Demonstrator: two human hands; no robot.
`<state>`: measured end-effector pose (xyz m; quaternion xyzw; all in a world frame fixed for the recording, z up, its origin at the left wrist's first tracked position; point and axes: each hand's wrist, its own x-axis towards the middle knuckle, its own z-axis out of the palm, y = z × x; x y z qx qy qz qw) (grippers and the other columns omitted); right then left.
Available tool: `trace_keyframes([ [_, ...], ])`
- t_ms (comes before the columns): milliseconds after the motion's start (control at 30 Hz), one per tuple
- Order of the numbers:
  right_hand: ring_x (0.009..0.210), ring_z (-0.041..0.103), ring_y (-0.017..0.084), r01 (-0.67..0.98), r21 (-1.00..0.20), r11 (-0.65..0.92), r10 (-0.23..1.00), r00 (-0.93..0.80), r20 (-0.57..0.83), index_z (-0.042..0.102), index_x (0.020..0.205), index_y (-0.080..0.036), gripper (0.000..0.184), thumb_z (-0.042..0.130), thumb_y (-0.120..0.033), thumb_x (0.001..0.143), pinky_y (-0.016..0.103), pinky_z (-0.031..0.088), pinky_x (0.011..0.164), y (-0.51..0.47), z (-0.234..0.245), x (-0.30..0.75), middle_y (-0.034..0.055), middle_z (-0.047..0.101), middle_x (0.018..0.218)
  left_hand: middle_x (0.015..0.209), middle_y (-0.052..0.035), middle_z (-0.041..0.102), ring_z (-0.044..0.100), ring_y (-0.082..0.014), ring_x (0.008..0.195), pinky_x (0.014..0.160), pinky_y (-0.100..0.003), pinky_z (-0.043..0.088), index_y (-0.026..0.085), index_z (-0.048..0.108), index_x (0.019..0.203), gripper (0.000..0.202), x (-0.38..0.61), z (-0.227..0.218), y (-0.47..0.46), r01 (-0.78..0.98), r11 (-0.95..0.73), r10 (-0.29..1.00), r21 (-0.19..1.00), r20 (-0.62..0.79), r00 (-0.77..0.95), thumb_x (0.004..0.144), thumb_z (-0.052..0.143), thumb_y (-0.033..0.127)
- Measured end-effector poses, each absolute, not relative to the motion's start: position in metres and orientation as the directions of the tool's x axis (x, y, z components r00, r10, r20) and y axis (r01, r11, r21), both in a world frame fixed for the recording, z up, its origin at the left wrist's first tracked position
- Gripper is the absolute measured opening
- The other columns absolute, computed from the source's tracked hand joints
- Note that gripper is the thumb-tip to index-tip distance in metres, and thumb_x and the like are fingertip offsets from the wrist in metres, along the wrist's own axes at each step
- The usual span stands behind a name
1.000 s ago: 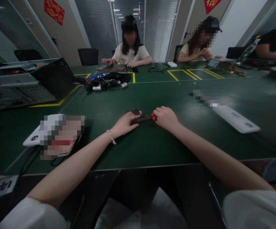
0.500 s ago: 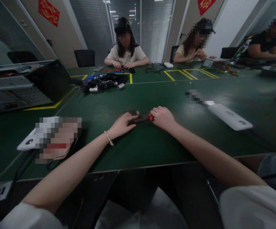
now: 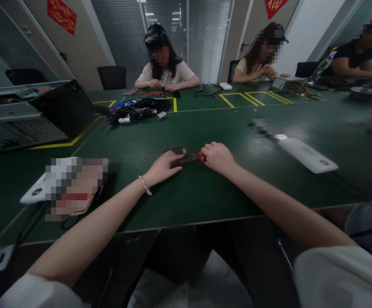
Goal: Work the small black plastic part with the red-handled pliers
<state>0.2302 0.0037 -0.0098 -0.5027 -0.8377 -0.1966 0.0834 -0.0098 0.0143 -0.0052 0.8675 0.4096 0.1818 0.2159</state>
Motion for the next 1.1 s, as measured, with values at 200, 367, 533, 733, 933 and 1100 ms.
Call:
trace_keyframes([
  [200,0.075,0.049,0.02,0.876,0.25,0.412,0.801,-0.479,0.358,0.063,0.085,-0.013,0.018,0.046,-0.016,0.077,0.03,0.034,0.065,0.0045,-0.0121,0.2304,0.01,0.063,0.084,0.112,-0.0071,0.053,0.056,-0.0201,0.096,0.089,-0.034,0.047,0.018,0.054,0.128,0.046,-0.0095,-0.0078,0.0154,0.625,-0.583,0.782,0.519,0.149,0.605,0.082,0.059,0.026],
  [367,0.074,0.048,0.02,0.879,0.247,0.408,0.806,-0.473,0.355,0.063,0.085,-0.013,0.019,0.047,-0.016,0.077,0.03,0.033,0.064,0.0032,-0.0115,0.231,0.0108,0.064,0.084,0.112,-0.0065,0.053,0.057,-0.0202,0.095,0.086,-0.034,0.048,0.021,0.054,0.128,0.046,-0.0103,-0.0074,0.0155,0.631,-0.579,0.784,0.517,0.14,0.605,0.083,0.059,0.029],
  [533,0.074,0.049,0.02,0.874,0.25,0.416,0.805,-0.482,0.345,0.064,0.085,-0.012,0.02,0.046,-0.016,0.077,0.03,0.033,0.064,0.0032,-0.0099,0.2306,0.011,0.064,0.085,0.113,-0.007,0.053,0.057,-0.0209,0.096,0.085,-0.035,0.048,0.022,0.053,0.128,0.046,-0.0107,-0.0055,0.0147,0.634,-0.572,0.786,0.52,0.127,0.605,0.083,0.059,0.029],
  [733,0.074,0.049,0.021,0.879,0.232,0.417,0.811,-0.475,0.341,0.064,0.085,-0.012,0.019,0.047,-0.017,0.077,0.031,0.033,0.064,0.0034,-0.0086,0.2291,0.0119,0.064,0.085,0.12,-0.0074,0.055,0.056,-0.0216,0.105,0.092,-0.038,0.047,0.021,0.055,0.126,0.045,-0.011,-0.0091,0.016,0.61,-0.584,0.779,0.535,0.16,0.606,0.082,0.059,0.027],
  [933,0.074,0.049,0.02,0.876,0.253,0.411,0.81,-0.478,0.34,0.063,0.086,-0.012,0.019,0.048,-0.017,0.077,0.03,0.034,0.064,0.0036,-0.01,0.23,0.011,0.063,0.085,0.125,-0.0074,0.058,0.055,-0.0217,0.112,0.098,-0.039,0.043,0.019,0.056,0.124,0.044,-0.0112,-0.0093,0.0167,0.585,-0.607,0.761,0.538,0.183,0.622,0.081,0.061,0.025],
  [1100,0.073,0.049,0.02,0.873,0.258,0.413,0.801,-0.483,0.352,0.064,0.085,-0.012,0.019,0.047,-0.017,0.078,0.03,0.034,0.065,0.0039,-0.0104,0.231,0.0104,0.063,0.084,0.123,-0.0075,0.058,0.056,-0.0214,0.109,0.096,-0.039,0.045,0.02,0.055,0.125,0.044,-0.0112,-0.0092,0.0173,0.584,-0.615,0.756,0.53,0.187,0.628,0.082,0.061,0.025],
])
